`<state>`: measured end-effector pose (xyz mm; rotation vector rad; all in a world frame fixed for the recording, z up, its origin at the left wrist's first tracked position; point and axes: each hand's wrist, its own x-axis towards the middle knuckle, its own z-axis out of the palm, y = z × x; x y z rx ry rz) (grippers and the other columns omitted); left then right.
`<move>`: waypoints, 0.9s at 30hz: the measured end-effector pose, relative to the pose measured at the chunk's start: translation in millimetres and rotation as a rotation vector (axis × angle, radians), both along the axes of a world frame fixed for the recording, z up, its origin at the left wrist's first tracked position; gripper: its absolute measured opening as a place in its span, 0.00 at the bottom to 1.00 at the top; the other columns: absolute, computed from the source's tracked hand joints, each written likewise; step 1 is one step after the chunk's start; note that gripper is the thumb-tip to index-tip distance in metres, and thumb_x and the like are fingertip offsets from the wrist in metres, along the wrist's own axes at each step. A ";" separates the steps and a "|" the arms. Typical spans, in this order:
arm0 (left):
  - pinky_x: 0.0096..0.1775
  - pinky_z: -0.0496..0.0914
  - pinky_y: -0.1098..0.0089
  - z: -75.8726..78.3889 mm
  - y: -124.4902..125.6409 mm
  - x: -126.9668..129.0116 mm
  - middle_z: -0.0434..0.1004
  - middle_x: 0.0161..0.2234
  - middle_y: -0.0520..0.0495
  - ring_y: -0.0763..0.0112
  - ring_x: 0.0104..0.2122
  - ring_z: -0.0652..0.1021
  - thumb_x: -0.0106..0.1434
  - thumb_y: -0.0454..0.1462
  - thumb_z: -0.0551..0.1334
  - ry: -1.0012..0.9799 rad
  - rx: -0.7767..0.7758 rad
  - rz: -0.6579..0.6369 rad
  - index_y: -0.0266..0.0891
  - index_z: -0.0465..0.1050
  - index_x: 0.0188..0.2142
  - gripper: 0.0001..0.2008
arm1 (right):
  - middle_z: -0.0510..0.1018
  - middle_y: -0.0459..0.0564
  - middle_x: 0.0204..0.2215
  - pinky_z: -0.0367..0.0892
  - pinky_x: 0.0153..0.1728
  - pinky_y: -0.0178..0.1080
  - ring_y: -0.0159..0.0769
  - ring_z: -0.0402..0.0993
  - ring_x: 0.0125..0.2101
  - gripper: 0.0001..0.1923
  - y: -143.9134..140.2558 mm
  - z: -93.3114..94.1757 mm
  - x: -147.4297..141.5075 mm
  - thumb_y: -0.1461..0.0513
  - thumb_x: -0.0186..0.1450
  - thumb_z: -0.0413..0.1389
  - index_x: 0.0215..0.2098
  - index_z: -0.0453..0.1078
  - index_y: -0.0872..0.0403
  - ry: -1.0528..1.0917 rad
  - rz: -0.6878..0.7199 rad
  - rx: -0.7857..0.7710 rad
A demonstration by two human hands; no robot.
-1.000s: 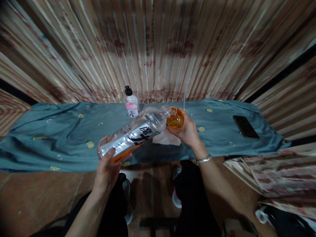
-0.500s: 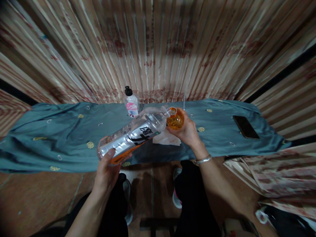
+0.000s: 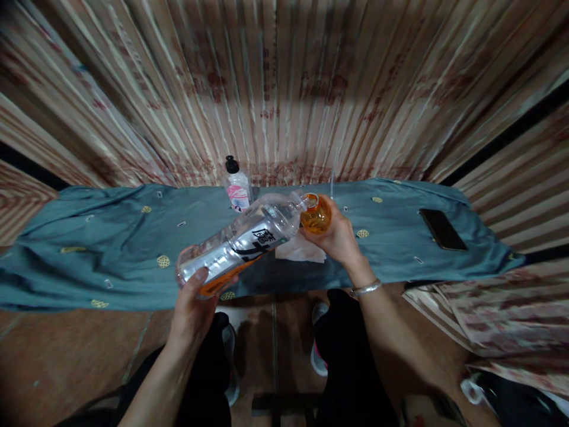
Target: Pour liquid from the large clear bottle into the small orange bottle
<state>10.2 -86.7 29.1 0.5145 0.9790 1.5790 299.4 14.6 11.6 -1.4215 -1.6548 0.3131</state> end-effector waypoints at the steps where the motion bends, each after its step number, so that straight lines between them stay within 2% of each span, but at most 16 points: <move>1: 0.36 0.84 0.62 -0.2 0.5 0.1 0.75 0.52 0.47 0.58 0.45 0.82 0.51 0.41 0.79 -0.001 0.001 -0.002 0.49 0.66 0.54 0.34 | 0.82 0.56 0.57 0.72 0.62 0.58 0.57 0.79 0.57 0.48 0.1 -0.1 0.1 0.51 0.49 0.75 0.65 0.65 0.50 -0.003 -0.003 -0.004; 12: 0.35 0.84 0.62 -2.2 1.8 0.5 0.75 0.52 0.48 0.58 0.45 0.82 0.51 0.41 0.79 -0.008 -0.001 0.006 0.50 0.66 0.54 0.35 | 0.81 0.54 0.58 0.70 0.64 0.58 0.56 0.79 0.58 0.49 0.9 -2.6 1.7 0.52 0.50 0.74 0.66 0.64 0.48 0.018 0.027 -0.011; 19: 0.35 0.84 0.61 -4.5 2.2 -0.1 0.73 0.54 0.47 0.57 0.47 0.81 0.51 0.41 0.79 -0.009 0.006 0.006 0.51 0.66 0.54 0.35 | 0.83 0.55 0.56 0.74 0.60 0.57 0.56 0.81 0.56 0.47 0.6 -0.5 0.8 0.53 0.49 0.75 0.65 0.66 0.48 0.011 0.005 -0.010; 27: 0.35 0.84 0.62 -4.8 3.2 -0.4 0.73 0.54 0.47 0.58 0.46 0.81 0.51 0.41 0.79 -0.009 0.013 -0.002 0.51 0.67 0.54 0.34 | 0.82 0.55 0.56 0.74 0.61 0.57 0.57 0.80 0.57 0.47 1.3 -1.3 1.4 0.52 0.50 0.75 0.64 0.65 0.49 0.007 0.014 0.007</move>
